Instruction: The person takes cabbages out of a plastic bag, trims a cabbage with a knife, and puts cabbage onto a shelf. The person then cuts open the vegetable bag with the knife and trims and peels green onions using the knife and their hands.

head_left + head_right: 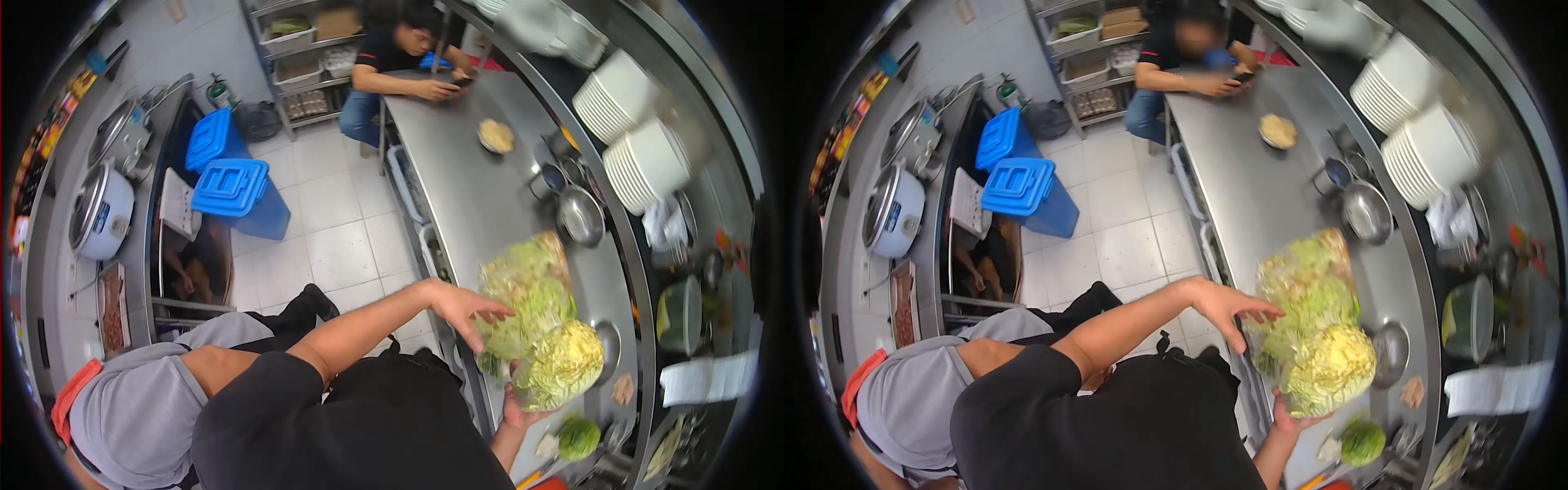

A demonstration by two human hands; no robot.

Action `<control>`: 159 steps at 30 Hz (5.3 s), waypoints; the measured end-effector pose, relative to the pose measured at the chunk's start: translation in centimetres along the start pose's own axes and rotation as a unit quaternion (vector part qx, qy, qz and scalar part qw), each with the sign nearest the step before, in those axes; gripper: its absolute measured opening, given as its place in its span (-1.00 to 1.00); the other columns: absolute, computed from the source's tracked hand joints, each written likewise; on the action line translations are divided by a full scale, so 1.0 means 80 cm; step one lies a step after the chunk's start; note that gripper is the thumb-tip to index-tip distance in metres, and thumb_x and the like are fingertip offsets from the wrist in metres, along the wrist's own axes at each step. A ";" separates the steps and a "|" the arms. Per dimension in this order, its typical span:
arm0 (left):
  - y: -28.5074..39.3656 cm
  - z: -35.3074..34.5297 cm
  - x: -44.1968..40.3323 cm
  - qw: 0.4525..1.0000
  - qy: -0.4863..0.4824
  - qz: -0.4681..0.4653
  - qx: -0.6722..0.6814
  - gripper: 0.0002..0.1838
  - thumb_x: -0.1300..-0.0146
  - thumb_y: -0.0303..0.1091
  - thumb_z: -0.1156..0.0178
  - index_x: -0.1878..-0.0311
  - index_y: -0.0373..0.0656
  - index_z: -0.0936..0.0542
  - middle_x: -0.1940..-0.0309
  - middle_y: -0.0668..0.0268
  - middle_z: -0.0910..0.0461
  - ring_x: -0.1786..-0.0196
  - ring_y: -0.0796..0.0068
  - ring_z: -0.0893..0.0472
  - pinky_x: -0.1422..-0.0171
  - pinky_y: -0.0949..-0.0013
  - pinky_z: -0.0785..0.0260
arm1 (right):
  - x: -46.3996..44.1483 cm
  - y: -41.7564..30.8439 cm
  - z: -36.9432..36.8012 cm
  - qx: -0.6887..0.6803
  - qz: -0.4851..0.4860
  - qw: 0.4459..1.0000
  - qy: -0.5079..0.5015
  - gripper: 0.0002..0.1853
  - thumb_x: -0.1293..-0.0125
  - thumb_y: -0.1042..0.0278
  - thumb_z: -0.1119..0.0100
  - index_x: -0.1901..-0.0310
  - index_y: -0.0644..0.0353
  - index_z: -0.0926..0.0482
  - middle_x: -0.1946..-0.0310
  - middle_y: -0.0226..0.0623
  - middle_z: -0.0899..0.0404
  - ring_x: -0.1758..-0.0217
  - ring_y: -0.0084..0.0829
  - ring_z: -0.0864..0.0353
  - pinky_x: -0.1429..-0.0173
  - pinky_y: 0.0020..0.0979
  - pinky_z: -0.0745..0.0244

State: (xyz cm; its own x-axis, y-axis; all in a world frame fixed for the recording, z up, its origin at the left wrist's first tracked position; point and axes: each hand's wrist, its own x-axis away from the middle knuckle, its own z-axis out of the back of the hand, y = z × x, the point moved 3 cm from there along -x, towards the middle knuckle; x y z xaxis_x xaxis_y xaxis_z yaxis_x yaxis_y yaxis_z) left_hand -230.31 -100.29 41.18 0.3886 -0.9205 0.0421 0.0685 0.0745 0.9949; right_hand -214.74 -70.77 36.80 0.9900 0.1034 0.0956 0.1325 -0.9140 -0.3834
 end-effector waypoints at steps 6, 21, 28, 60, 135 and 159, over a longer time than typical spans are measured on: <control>-0.050 0.122 0.121 0.992 0.121 0.044 0.002 0.23 -0.14 0.10 -0.63 -0.70 -0.18 -0.10 -0.59 -0.04 -0.30 -0.55 0.01 -0.42 -0.52 0.06 -0.41 | -0.194 0.153 -0.059 -0.075 -0.219 0.973 0.000 -0.04 -0.42 -0.57 0.05 -0.66 -0.11 -0.15 -0.63 -0.02 -0.17 -0.55 0.44 -0.22 -0.15 0.42 -0.61; -0.162 0.298 0.440 0.812 0.517 0.139 0.231 -0.10 -0.33 -0.32 -0.49 -0.65 -0.17 -0.22 -0.54 0.13 -0.37 -0.58 0.25 -0.36 -0.61 0.09 -0.29 | -0.556 0.521 -0.256 0.077 -0.495 0.858 -0.117 -0.02 -0.29 -0.68 -0.01 -0.54 -0.12 -0.35 -0.42 -0.24 -0.50 -0.33 -0.09 -0.59 0.01 0.07 -0.68; -0.278 0.344 0.603 0.615 0.679 0.331 0.225 -0.06 -0.31 0.20 -0.44 -0.54 -0.29 -0.41 -0.44 0.00 -0.51 -0.44 0.21 -0.53 -0.46 0.19 -0.42 | -0.690 0.735 -0.357 0.039 -0.530 0.831 -0.162 -0.10 -0.38 -0.58 -0.10 -0.53 -0.09 -0.36 -0.43 -0.23 -0.50 -0.39 -0.11 -0.56 -0.28 0.10 -0.61; -0.378 0.538 0.949 0.375 0.701 0.526 0.302 -0.25 -0.37 0.21 -0.34 -0.43 -0.13 -0.55 -0.27 0.07 -0.66 -0.26 0.00 -0.67 -0.37 0.07 -0.52 | -1.451 1.555 -0.762 -0.167 -0.218 0.940 0.203 -0.18 -0.34 -0.53 -0.23 -0.46 -0.20 -0.40 -0.43 -0.43 -0.42 -0.47 -0.19 -0.36 -0.42 0.15 -0.48; -0.068 0.091 -0.238 0.888 -0.035 -0.326 -0.322 -0.17 -0.22 -0.06 -0.49 -0.52 -0.11 -0.41 -0.51 -0.01 -0.32 -0.56 -0.15 -0.29 -0.64 -0.21 -0.08 | 0.135 0.749 0.117 0.066 -0.082 0.589 0.801 -0.56 -0.46 0.00 -0.24 -0.05 0.28 -0.62 0.30 -0.09 -0.69 0.25 -0.23 -0.73 0.26 -0.11 -0.73; -0.095 -0.144 -0.288 0.817 -0.001 -0.096 -0.568 -0.13 -0.16 0.07 -0.44 -0.54 0.02 -0.43 -0.45 0.18 -0.48 -0.50 -0.09 -0.41 -0.67 -0.16 -0.12 | 0.213 -0.226 0.257 0.597 0.151 0.319 0.721 -0.11 -0.05 -0.23 -0.58 -0.22 0.35 -0.54 -0.06 0.17 -0.67 -0.14 0.18 -0.66 -0.25 0.05 -0.57</control>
State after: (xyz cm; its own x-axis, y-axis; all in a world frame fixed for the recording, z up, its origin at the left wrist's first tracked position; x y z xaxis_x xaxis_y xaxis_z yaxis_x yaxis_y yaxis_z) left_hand -229.21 -75.21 31.57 0.2685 -0.9578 -0.1029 0.9378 0.2355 0.2552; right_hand -199.27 -44.46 26.48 0.0295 -0.9926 -0.1177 0.8170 0.0917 -0.5693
